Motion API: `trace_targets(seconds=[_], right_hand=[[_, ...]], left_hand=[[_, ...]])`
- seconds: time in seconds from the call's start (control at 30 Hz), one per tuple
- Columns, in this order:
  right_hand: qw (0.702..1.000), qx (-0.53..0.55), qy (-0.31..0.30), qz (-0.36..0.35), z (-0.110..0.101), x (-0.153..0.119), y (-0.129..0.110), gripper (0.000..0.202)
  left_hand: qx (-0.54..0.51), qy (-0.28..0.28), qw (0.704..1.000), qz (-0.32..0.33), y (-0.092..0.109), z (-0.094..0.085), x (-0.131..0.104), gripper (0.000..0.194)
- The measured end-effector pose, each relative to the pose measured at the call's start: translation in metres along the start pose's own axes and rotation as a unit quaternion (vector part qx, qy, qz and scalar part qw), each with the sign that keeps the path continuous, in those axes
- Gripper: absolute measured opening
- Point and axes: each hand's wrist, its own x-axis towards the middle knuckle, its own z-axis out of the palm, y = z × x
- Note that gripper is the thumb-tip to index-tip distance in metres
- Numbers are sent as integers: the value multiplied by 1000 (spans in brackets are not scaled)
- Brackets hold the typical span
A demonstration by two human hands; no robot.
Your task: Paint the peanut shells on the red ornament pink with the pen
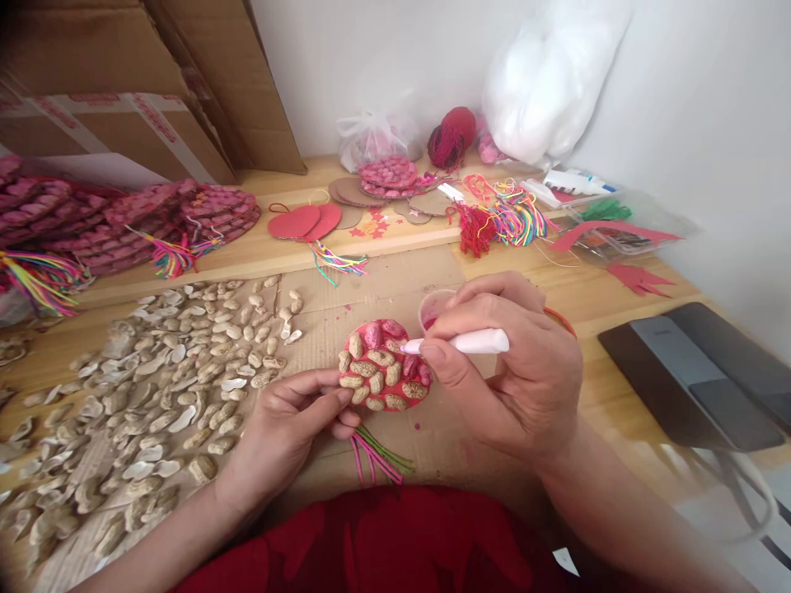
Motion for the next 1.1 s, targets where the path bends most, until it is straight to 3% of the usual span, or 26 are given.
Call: trace_targets(seconds=[0.1, 0.33, 0.57, 0.77, 0.97, 1.1], right_hand=[[1000, 3, 15, 1, 0, 0, -1, 11], [999, 10, -16, -28, 2, 0, -1, 17], [999, 15, 31, -13, 1, 1, 0, 13], [999, 16, -31, -22, 1, 2, -2, 14], [999, 8, 34, 0, 1, 2, 0, 11], [1000, 13, 12, 3, 1, 1, 2, 18]], left_hand=[[1, -3, 1000, -1, 1, 0, -1, 17], [10, -1, 1000, -4, 2, 0, -1, 20], [4, -2, 1000, -6, 1, -1, -1, 19], [13, -2, 1000, -3, 2, -1, -1, 22], [17, 1, 1000, -4, 3, 0, -1, 22], [19, -1, 1000, -3, 3, -1, -1, 21]])
